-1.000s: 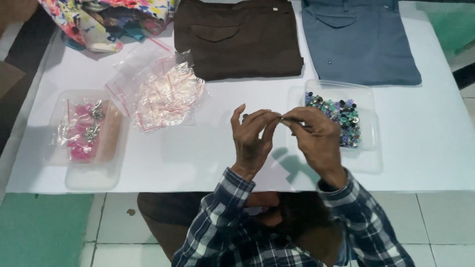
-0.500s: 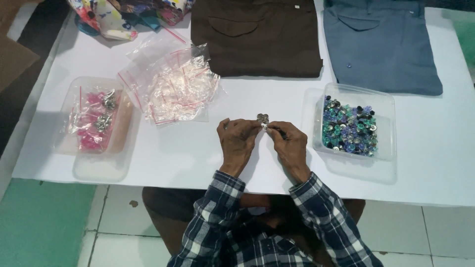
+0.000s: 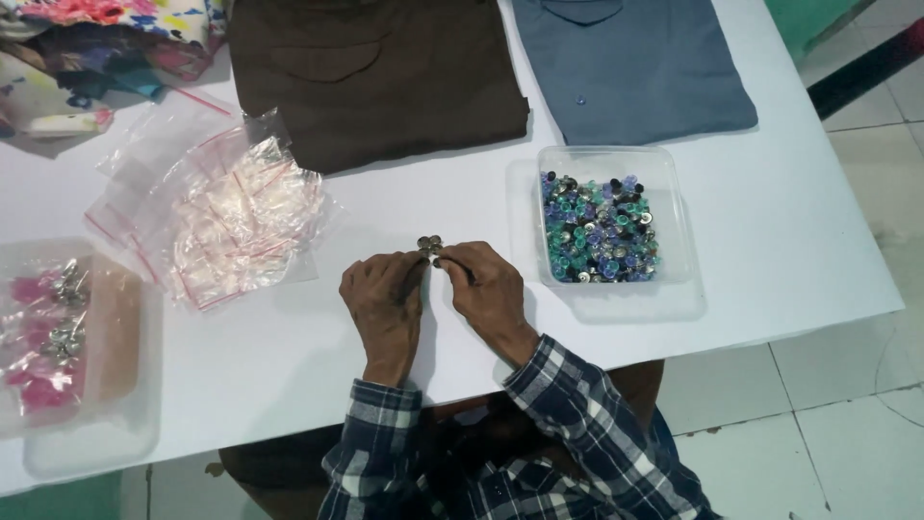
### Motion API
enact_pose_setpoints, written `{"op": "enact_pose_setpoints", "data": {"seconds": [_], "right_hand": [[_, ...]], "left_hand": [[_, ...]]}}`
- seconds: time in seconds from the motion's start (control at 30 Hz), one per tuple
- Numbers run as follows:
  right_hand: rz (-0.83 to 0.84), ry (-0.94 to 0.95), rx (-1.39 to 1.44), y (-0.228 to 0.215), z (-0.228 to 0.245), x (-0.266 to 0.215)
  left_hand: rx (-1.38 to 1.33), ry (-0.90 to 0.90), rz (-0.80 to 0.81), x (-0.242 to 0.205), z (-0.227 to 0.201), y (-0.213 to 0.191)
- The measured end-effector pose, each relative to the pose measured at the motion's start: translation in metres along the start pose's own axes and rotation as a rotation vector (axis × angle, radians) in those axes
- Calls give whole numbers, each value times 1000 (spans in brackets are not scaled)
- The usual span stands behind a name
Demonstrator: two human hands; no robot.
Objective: The person sorts small decorative buttons from a clear plastic container onto a white table. They pick up buttons one by one, place them in small piles, and occasionally adjust the arrangement. The task involves handling buttons and plastic bags on a table with folded shirts nearby.
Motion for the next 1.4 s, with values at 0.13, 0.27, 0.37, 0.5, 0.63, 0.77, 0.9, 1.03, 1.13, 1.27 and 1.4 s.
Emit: {"op": "enact_pose_setpoints", "data": {"seconds": [0.13, 0.27, 0.37, 0.5, 0.63, 0.77, 0.9, 1.03, 1.13, 1.27, 1.4], "right_hand": [[25, 5, -14, 2, -3, 0], [29, -19, -53, 4, -4, 1], [30, -23, -49, 3, 0, 0], [-1, -14, -32, 0, -2, -3], [-37, -43, -5, -5, 4, -8], [-127, -189, -17, -25, 25, -26], [-226, -346, -123, -66, 44, -45], [-319, -435, -324, -140, 29, -25], [-200, -466, -623, -184, 1, 12], [276, -59, -659, -203, -37, 69], [525, 159, -703, -194, -54, 92]], "left_hand": [[21, -17, -26, 0, 3, 4], [30, 6, -78, 1, 2, 2], [13, -23, -74, -2, 1, 1], [21, -15, -56, -4, -2, 2], [11, -9, -57, -8, -2, 1], [-20, 80, -185, -10, -24, -12], [-90, 337, -270, -8, -65, -10], [-125, 508, -181, 3, -122, 23], [-127, 617, 46, 18, -149, 78], [111, 673, 367, 44, -159, 159], [414, 702, 453, 63, -165, 187]]}}
Point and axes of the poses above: each hand's wrist, its own x-axis towards the middle knuckle, its own y-axis out of the palm, z = x × y, the point moved 6 cm from there along x, towards the middle knuckle
